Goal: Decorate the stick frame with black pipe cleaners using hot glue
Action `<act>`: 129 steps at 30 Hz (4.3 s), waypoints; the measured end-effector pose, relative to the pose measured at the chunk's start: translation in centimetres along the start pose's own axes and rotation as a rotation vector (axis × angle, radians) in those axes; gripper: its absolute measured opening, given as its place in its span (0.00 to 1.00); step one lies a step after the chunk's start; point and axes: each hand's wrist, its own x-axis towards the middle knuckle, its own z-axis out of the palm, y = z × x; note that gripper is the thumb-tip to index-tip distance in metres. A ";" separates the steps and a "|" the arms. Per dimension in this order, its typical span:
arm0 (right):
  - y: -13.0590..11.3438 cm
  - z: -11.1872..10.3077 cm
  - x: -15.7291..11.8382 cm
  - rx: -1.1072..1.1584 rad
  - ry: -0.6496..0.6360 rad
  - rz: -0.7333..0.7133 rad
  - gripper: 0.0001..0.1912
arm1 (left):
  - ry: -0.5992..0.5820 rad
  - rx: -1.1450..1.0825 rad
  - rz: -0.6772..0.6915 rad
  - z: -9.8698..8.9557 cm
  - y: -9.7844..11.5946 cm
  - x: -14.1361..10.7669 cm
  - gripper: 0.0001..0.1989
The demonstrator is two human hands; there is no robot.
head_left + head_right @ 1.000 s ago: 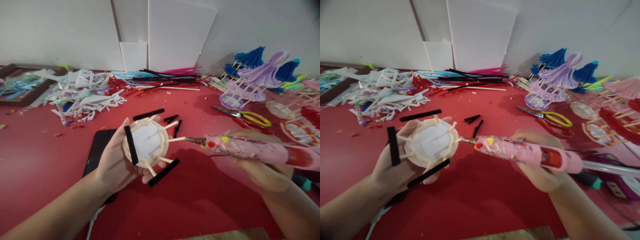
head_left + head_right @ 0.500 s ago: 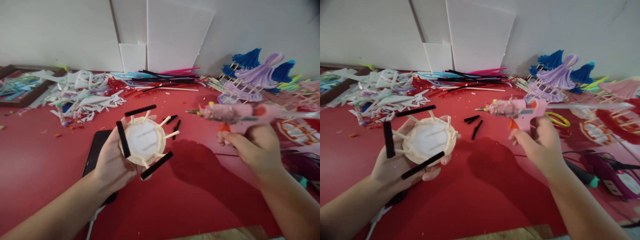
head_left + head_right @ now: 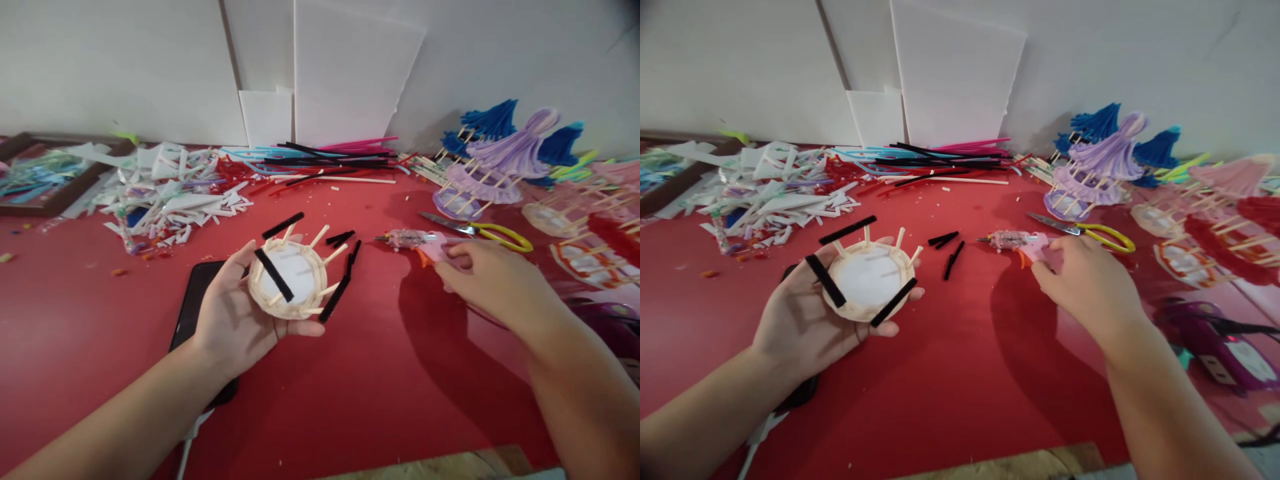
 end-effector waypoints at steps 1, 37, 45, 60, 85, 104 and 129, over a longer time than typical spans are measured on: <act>-0.6 -0.2 0.0 0.006 0.077 -0.055 0.04 | -0.003 -0.009 0.001 0.0 0.0 0.0 0.24; -6.8 -0.6 -1.5 1.190 -0.161 0.052 0.08 | 0.168 0.109 0.003 1.6 -0.5 0.1 0.17; -6.8 0.5 -1.9 1.267 -0.336 -0.010 0.07 | 0.070 0.114 -0.077 1.7 -1.1 0.4 0.19; -7.0 0.0 -2.2 1.146 -0.452 -0.027 0.11 | 0.003 0.214 -0.111 2.0 -1.4 0.2 0.15; -7.1 -0.3 -2.3 1.086 -0.499 -0.036 0.08 | -0.062 0.262 -0.140 1.0 -1.5 0.6 0.15; -7.5 -0.3 -2.4 1.055 -0.464 -0.053 0.08 | -0.102 0.263 -0.141 0.8 -1.6 0.4 0.16; -7.6 -0.4 -2.8 1.121 -0.344 -0.152 0.06 | -0.137 0.262 -0.193 0.6 -1.2 0.1 0.22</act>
